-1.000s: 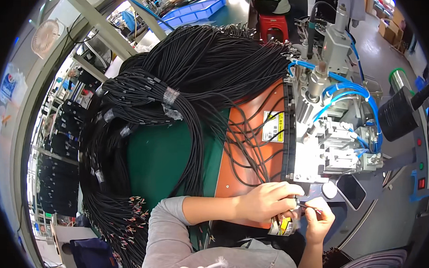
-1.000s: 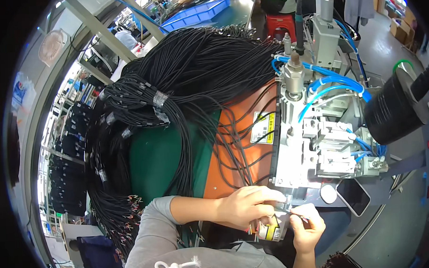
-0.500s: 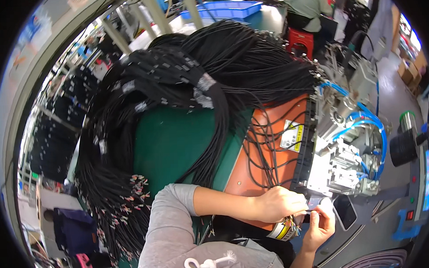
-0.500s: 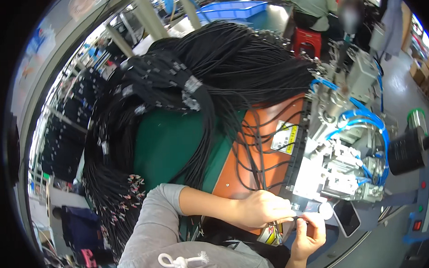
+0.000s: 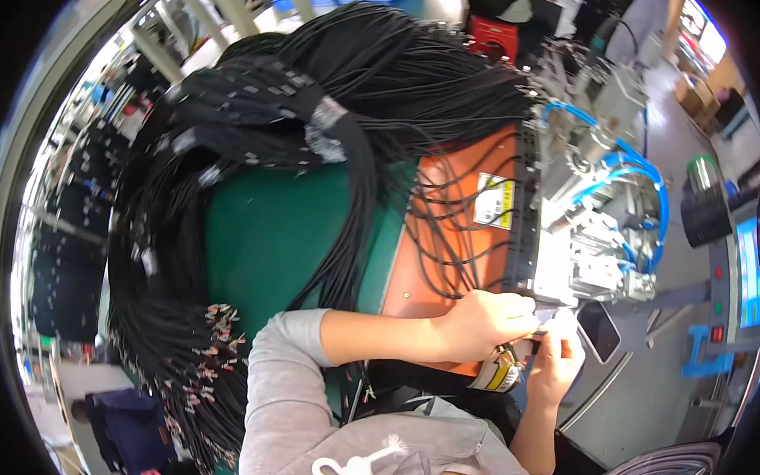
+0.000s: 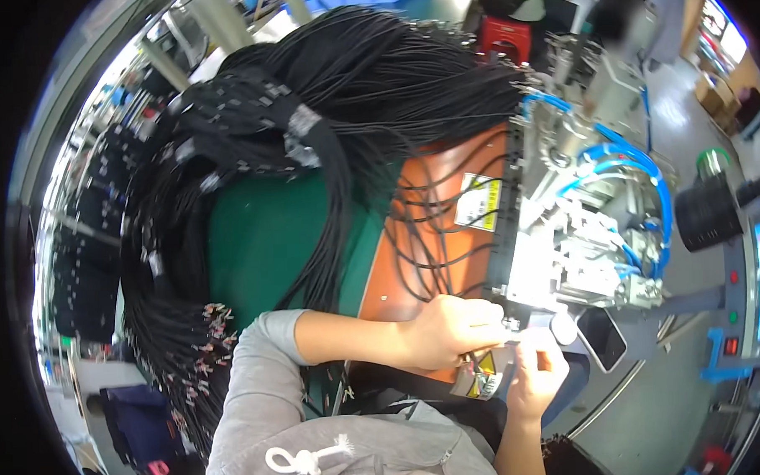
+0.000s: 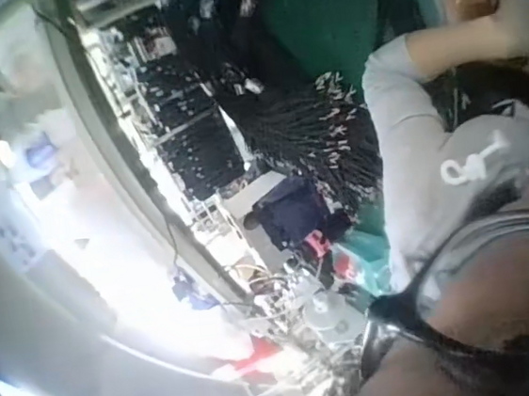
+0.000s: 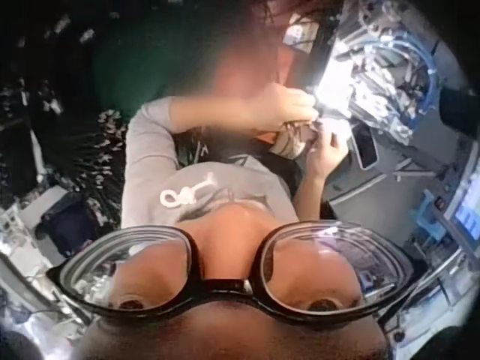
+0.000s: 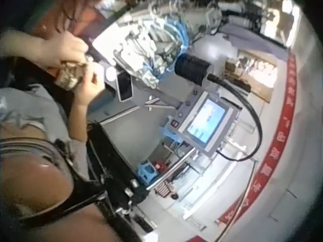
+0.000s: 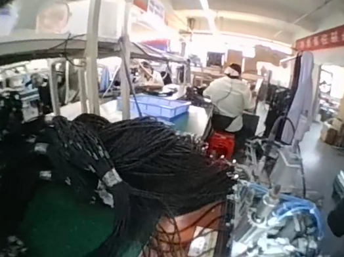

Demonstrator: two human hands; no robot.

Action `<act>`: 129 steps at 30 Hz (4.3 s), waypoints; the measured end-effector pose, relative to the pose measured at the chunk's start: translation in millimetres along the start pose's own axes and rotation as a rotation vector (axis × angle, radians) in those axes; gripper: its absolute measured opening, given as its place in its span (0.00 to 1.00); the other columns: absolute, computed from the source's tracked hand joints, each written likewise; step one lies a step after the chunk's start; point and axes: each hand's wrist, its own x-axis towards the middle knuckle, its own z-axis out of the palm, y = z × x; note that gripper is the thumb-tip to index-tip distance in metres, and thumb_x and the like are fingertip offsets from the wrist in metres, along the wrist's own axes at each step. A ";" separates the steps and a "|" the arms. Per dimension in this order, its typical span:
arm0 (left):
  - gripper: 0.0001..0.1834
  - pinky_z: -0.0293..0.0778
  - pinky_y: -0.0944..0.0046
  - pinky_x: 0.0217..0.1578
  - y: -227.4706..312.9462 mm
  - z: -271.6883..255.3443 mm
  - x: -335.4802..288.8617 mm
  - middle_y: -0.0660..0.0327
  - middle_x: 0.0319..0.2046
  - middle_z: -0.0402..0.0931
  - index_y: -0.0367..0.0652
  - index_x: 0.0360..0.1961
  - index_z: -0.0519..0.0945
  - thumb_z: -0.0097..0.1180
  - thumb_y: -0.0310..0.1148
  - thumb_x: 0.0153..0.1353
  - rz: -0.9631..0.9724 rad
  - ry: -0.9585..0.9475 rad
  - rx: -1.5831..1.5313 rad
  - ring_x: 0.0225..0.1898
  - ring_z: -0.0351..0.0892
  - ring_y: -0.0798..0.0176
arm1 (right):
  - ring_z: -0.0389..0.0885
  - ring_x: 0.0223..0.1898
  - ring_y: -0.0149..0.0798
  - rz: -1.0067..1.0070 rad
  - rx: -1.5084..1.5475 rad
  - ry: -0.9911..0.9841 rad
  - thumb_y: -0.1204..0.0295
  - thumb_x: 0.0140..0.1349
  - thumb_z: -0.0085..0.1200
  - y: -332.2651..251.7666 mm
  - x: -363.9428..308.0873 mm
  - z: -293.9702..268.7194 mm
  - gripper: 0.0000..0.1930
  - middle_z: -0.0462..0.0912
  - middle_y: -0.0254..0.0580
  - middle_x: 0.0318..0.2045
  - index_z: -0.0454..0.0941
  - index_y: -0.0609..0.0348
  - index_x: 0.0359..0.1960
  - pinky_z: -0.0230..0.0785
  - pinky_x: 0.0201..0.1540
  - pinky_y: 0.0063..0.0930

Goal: The person repeatedly selects individual wires from a large bundle, strips the insulation from the ends, and inserts them into a crimping machine. The person then operates the machine to crimp the wire ends and removes the finished wires.

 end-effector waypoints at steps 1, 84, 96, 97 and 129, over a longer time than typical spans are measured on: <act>0.10 0.73 0.60 0.23 -0.3 -1.0 0.8 0.61 0.26 0.69 0.42 0.31 0.77 0.61 0.28 0.44 0.008 -0.015 -0.005 0.28 0.75 0.57 | 0.74 0.35 0.29 0.009 0.008 -0.024 0.81 0.56 0.56 -0.9 -0.1 -2.7 0.02 0.79 0.38 0.32 0.77 0.67 0.31 0.65 0.41 0.22; 0.12 0.70 0.69 0.21 6.8 0.4 5.4 0.66 0.26 0.72 0.41 0.37 0.82 0.58 0.26 0.48 -0.087 -0.386 0.496 0.24 0.77 0.68 | 0.75 0.30 0.38 0.030 -0.361 0.049 0.77 0.54 0.58 31.0 24.0 -13.9 0.04 0.77 0.40 0.26 0.76 0.63 0.29 0.66 0.36 0.28; 0.11 0.70 0.67 0.24 -8.9 -0.6 9.4 0.62 0.31 0.74 0.43 0.35 0.81 0.63 0.32 0.48 0.000 -0.176 0.145 0.25 0.76 0.68 | 0.80 0.34 0.38 -0.392 -0.274 -0.273 0.83 0.43 0.63 -1.6 21.5 -10.3 0.13 0.83 0.41 0.30 0.82 0.63 0.34 0.70 0.39 0.29; 0.13 0.70 0.66 0.24 -8.7 -1.6 11.9 0.62 0.33 0.76 0.43 0.36 0.82 0.63 0.32 0.47 0.037 -0.146 0.113 0.26 0.76 0.68 | 0.79 0.33 0.37 -0.316 -0.191 -0.201 0.84 0.44 0.63 -2.6 18.9 -10.9 0.11 0.83 0.40 0.29 0.82 0.63 0.32 0.70 0.38 0.27; 0.15 0.63 0.71 0.16 -8.3 -0.8 11.4 0.65 0.27 0.70 0.38 0.37 0.80 0.59 0.25 0.44 0.181 -0.030 0.216 0.21 0.69 0.70 | 0.78 0.30 0.35 -0.497 -0.394 -0.021 0.81 0.45 0.67 -20.2 30.3 4.0 0.08 0.81 0.39 0.27 0.81 0.62 0.27 0.68 0.37 0.25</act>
